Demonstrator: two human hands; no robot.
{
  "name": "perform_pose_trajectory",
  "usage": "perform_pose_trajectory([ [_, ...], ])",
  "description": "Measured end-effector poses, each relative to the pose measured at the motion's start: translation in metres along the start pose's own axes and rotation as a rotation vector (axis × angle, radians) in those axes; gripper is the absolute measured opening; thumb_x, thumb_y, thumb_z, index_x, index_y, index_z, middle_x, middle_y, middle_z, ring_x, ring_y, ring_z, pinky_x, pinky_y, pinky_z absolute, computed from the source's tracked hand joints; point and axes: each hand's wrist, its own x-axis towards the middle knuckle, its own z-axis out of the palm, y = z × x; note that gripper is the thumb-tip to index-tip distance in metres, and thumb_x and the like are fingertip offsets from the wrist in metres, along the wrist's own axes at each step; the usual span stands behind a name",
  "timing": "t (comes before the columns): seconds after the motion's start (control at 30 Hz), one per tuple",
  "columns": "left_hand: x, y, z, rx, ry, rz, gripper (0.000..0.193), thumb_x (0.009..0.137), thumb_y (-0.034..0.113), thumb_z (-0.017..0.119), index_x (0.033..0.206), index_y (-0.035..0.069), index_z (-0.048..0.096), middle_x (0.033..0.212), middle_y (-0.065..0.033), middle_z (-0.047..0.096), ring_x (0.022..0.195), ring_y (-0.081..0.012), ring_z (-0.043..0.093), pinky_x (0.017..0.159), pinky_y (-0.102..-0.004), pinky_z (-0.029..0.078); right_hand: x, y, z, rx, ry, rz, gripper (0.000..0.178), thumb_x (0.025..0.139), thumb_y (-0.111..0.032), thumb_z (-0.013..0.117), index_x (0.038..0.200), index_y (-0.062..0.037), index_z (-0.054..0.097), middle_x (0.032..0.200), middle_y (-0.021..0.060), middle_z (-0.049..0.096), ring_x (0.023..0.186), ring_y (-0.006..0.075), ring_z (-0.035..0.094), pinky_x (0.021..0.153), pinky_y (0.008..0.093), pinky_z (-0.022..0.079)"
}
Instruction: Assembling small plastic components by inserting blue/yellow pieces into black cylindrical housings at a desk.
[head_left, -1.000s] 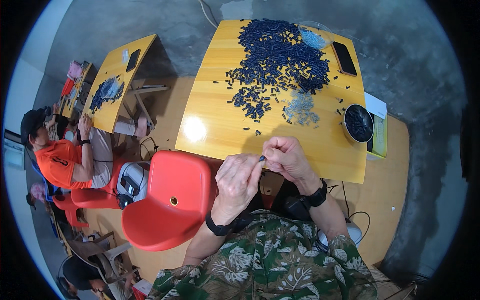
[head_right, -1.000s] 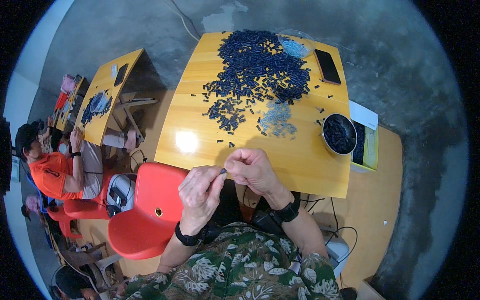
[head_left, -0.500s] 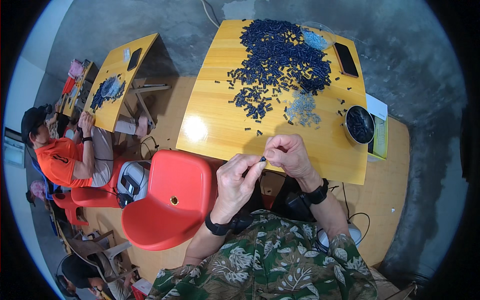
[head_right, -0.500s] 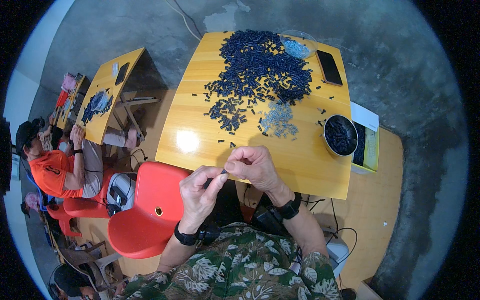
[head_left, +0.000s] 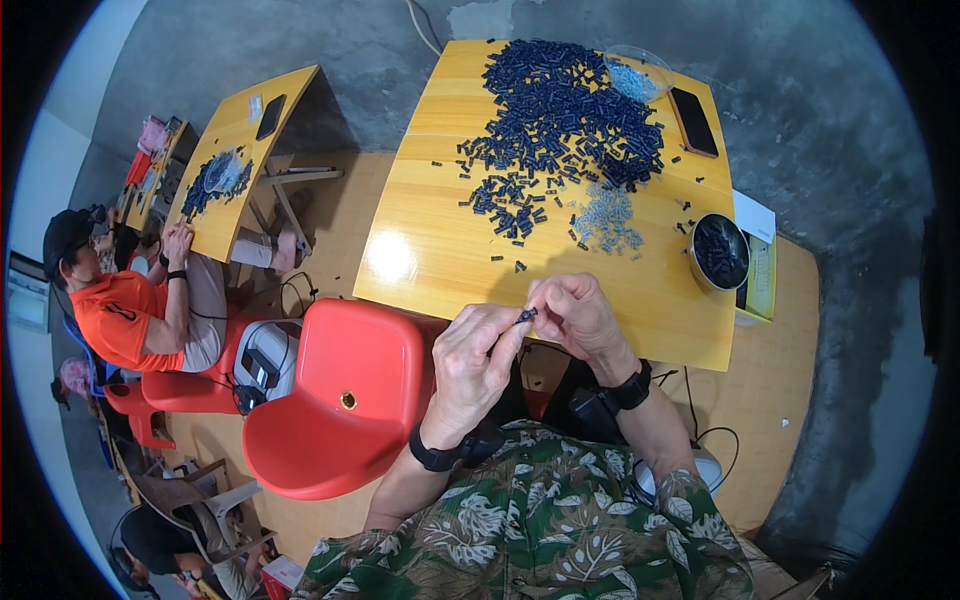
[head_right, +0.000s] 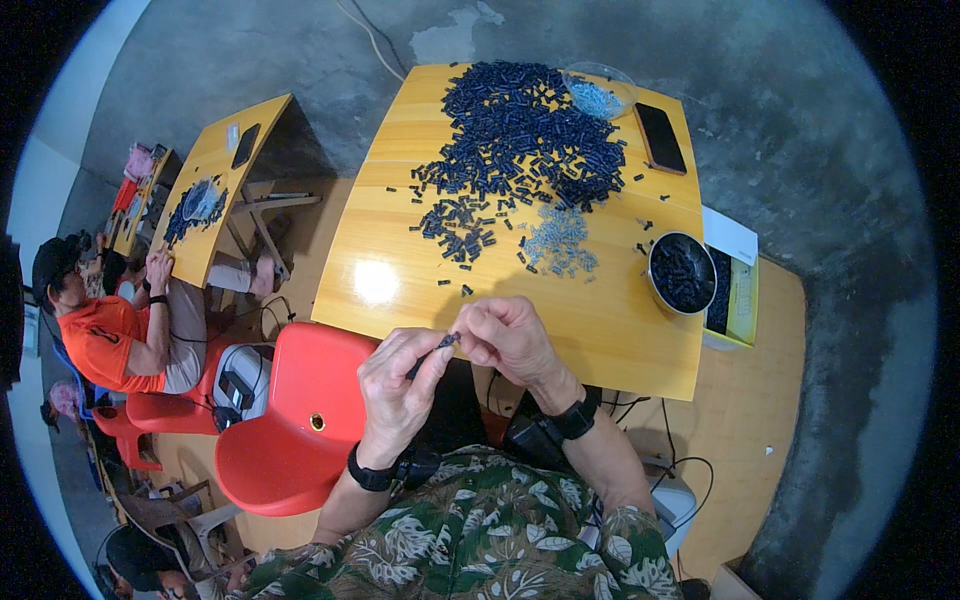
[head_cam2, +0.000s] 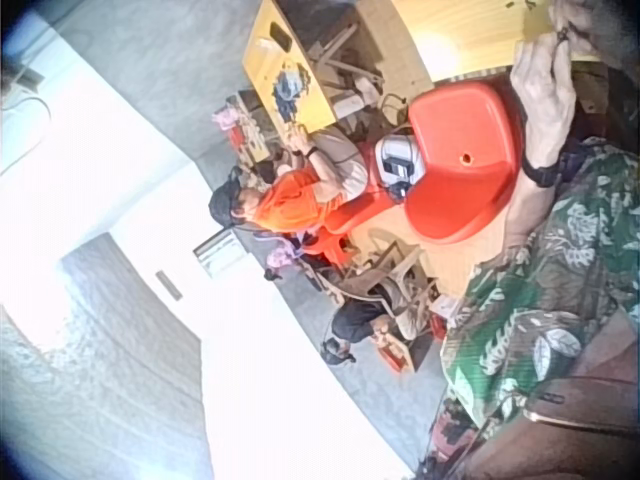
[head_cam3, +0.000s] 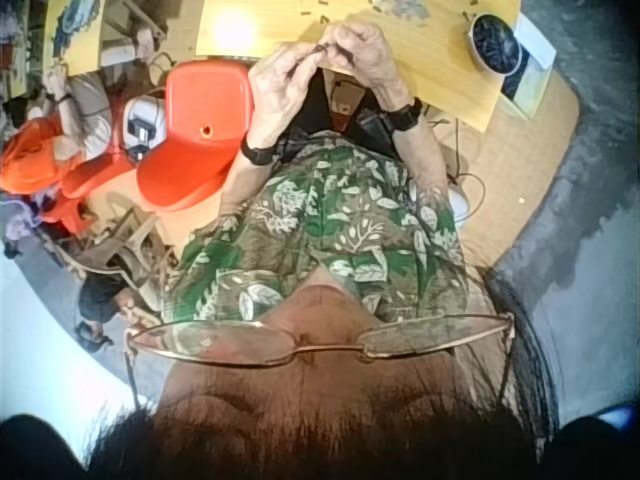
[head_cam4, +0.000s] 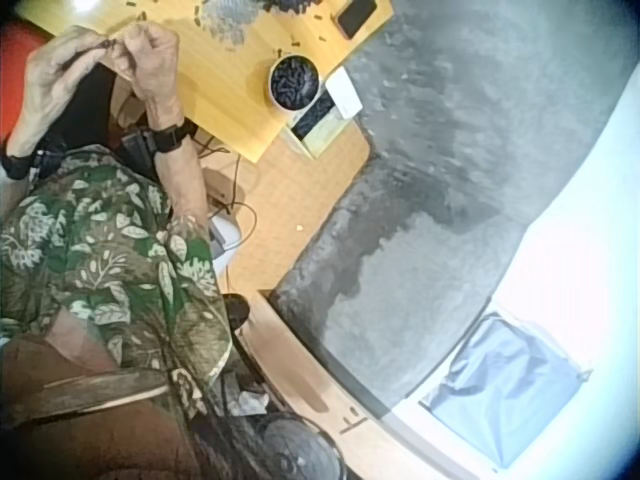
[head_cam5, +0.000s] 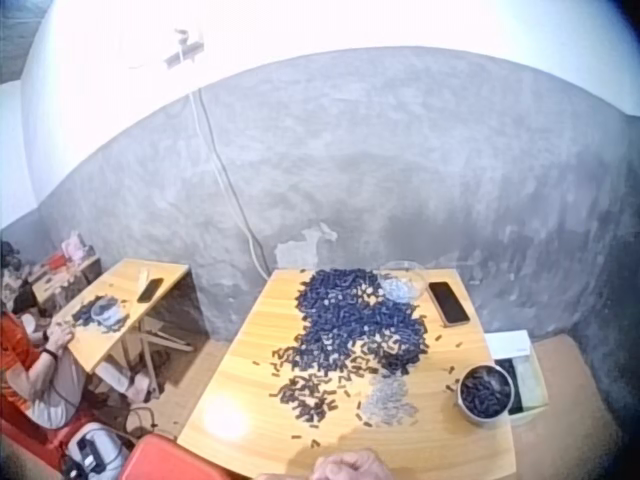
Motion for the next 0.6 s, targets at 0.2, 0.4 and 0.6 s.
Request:
perform_pose_trajectory([
  [0.2,0.0,0.0,0.003,0.018,0.029,0.062,0.012,0.079,-0.002,0.073,0.09,0.001,0.07,0.081,-0.0102,0.069,0.075,-0.0254,0.066,0.069,-0.0337,0.051,-0.001,-0.001,-0.001,-0.004,-0.021,-0.005,0.024,0.097,-0.021,0.063,0.091,0.0023,0.066,0.07,0.001,0.058,0.053,0.0036,0.045,0.046,0.0178,0.032],
  [0.4,-0.002,-0.006,0.007,-0.017,0.068,0.08,0.018,0.077,0.001,0.075,0.095,0.002,0.073,0.095,-0.0097,0.069,0.096,-0.0282,0.064,0.084,-0.0366,0.051,0.0,-0.001,0.0,0.115,-0.066,0.15,0.025,0.094,-0.025,0.067,0.088,-0.0001,0.064,0.067,-0.002,0.052,0.053,0.0028,0.041,0.045,0.0175,0.03],
  [0.6,-0.002,-0.014,0.012,-0.059,0.064,0.084,0.019,0.076,0.004,0.076,0.095,0.006,0.076,0.1,-0.0073,0.069,0.109,-0.0317,0.059,0.095,-0.041,0.047,0.0,0.002,-0.009,0.142,-0.158,0.249,0.025,0.093,-0.024,0.069,0.092,-0.0001,0.062,0.066,-0.0033,0.05,0.05,0.0023,0.038,0.043,0.017,0.028],
])
